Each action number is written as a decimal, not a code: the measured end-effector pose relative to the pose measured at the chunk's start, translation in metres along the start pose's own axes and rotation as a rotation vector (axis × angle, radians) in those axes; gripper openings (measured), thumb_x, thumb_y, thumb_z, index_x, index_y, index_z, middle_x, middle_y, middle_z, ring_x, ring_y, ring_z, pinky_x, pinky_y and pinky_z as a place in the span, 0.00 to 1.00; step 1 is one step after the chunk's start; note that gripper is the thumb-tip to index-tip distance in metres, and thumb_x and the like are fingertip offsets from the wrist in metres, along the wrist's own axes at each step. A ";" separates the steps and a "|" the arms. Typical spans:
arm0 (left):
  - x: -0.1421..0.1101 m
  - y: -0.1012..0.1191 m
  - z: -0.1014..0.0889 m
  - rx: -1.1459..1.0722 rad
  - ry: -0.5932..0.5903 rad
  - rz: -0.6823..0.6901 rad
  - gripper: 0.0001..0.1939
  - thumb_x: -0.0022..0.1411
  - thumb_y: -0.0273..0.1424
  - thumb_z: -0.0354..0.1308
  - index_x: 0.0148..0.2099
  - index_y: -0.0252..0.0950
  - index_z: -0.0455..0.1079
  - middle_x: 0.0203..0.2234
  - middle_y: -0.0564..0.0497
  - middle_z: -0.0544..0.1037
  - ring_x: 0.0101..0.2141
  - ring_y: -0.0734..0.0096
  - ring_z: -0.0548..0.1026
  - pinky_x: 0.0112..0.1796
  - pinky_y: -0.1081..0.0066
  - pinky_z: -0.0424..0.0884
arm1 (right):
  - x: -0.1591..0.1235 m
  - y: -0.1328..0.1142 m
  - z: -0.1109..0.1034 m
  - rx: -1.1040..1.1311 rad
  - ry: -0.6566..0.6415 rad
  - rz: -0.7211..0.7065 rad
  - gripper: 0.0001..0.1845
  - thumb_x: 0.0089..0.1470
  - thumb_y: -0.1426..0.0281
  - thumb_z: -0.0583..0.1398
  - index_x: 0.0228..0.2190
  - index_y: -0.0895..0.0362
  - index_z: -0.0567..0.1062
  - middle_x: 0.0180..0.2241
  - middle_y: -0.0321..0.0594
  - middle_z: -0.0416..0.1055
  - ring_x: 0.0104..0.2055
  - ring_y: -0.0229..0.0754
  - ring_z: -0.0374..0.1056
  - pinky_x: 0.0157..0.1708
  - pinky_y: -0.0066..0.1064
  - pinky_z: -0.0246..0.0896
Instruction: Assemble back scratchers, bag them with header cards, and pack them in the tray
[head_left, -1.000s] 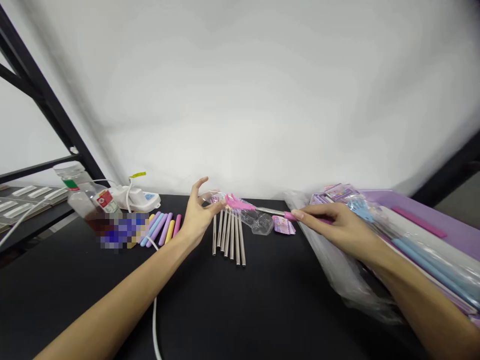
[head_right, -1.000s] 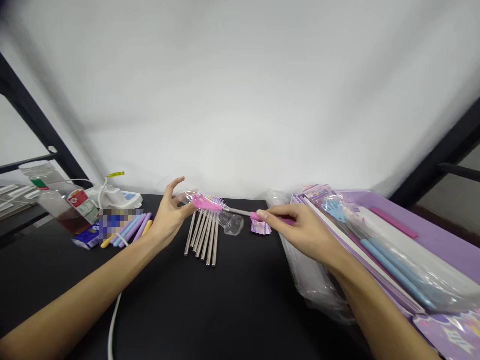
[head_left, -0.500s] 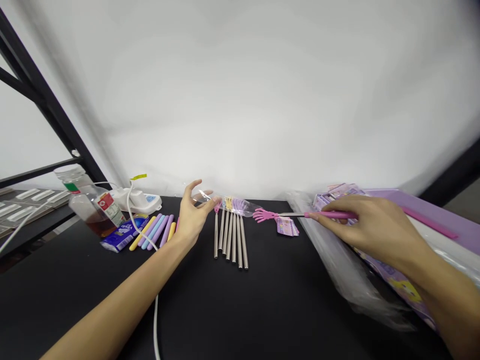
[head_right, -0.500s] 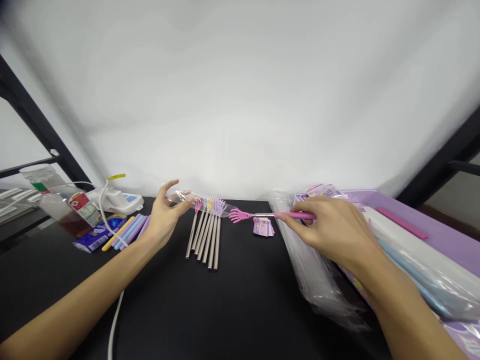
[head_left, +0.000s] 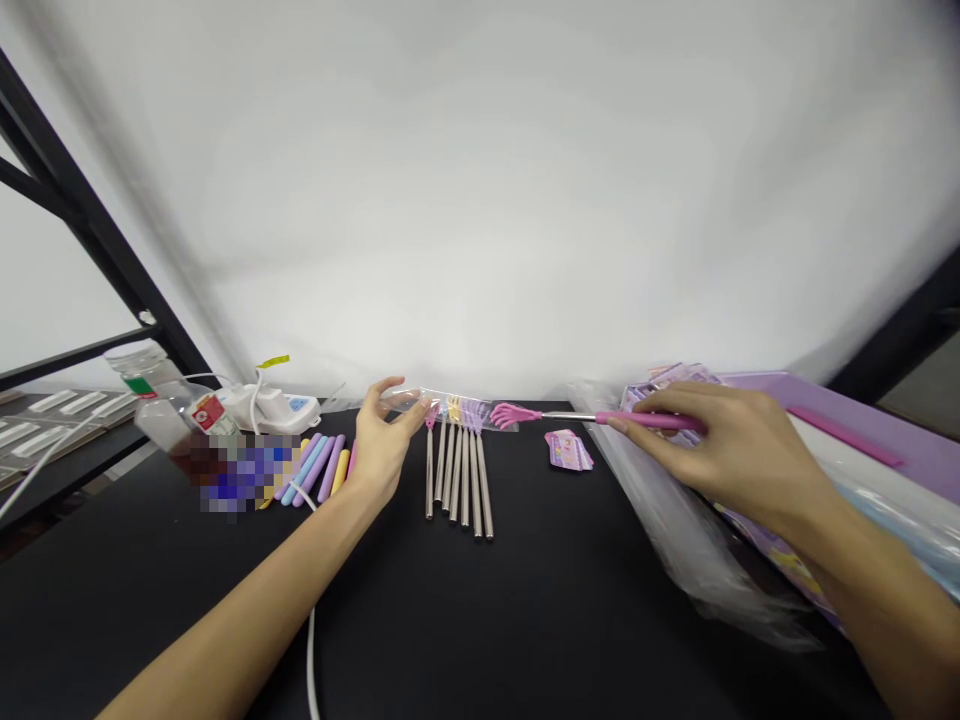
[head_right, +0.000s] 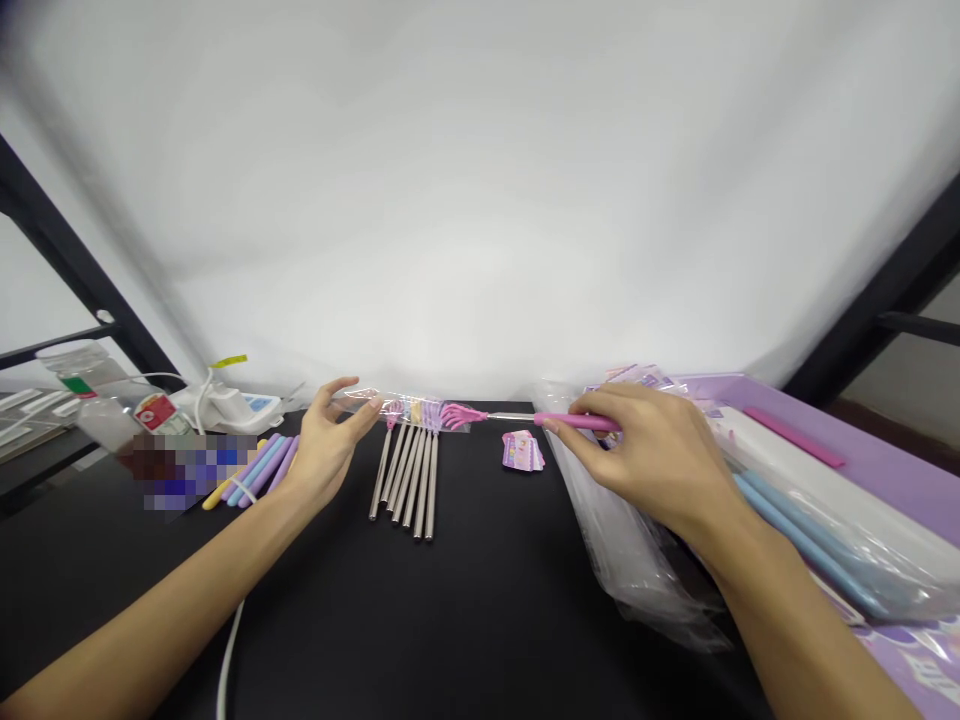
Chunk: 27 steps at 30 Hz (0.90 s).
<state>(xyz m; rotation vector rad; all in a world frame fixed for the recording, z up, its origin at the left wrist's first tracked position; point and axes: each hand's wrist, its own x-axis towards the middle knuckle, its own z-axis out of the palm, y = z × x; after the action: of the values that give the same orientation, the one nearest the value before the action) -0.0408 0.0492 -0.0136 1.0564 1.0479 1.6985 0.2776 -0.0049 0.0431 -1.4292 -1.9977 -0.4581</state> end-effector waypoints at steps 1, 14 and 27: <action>-0.002 0.001 0.002 -0.040 0.006 -0.028 0.30 0.46 0.32 0.74 0.50 0.37 0.66 0.39 0.50 0.76 0.37 0.72 0.79 0.49 0.64 0.73 | 0.000 0.001 0.001 -0.012 -0.035 0.017 0.22 0.57 0.50 0.59 0.27 0.53 0.81 0.31 0.39 0.80 0.33 0.48 0.75 0.30 0.35 0.59; -0.022 -0.003 0.019 0.085 -0.238 0.003 0.29 0.53 0.38 0.71 0.55 0.43 0.67 0.45 0.49 0.76 0.38 0.70 0.79 0.46 0.66 0.74 | 0.003 -0.022 0.016 0.505 -0.308 0.255 0.21 0.55 0.50 0.61 0.32 0.55 0.79 0.29 0.40 0.76 0.34 0.47 0.71 0.35 0.34 0.62; -0.017 -0.002 0.016 -0.046 -0.175 0.003 0.22 0.53 0.36 0.71 0.49 0.39 0.73 0.37 0.52 0.77 0.39 0.69 0.78 0.48 0.64 0.74 | -0.001 -0.021 0.032 1.059 -0.439 0.377 0.18 0.48 0.55 0.69 0.35 0.55 0.79 0.35 0.42 0.78 0.41 0.49 0.74 0.45 0.39 0.69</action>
<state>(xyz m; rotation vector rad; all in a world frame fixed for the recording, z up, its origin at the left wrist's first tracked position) -0.0203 0.0369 -0.0140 1.1546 0.8915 1.5934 0.2493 0.0064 0.0201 -1.1609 -1.7177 1.0159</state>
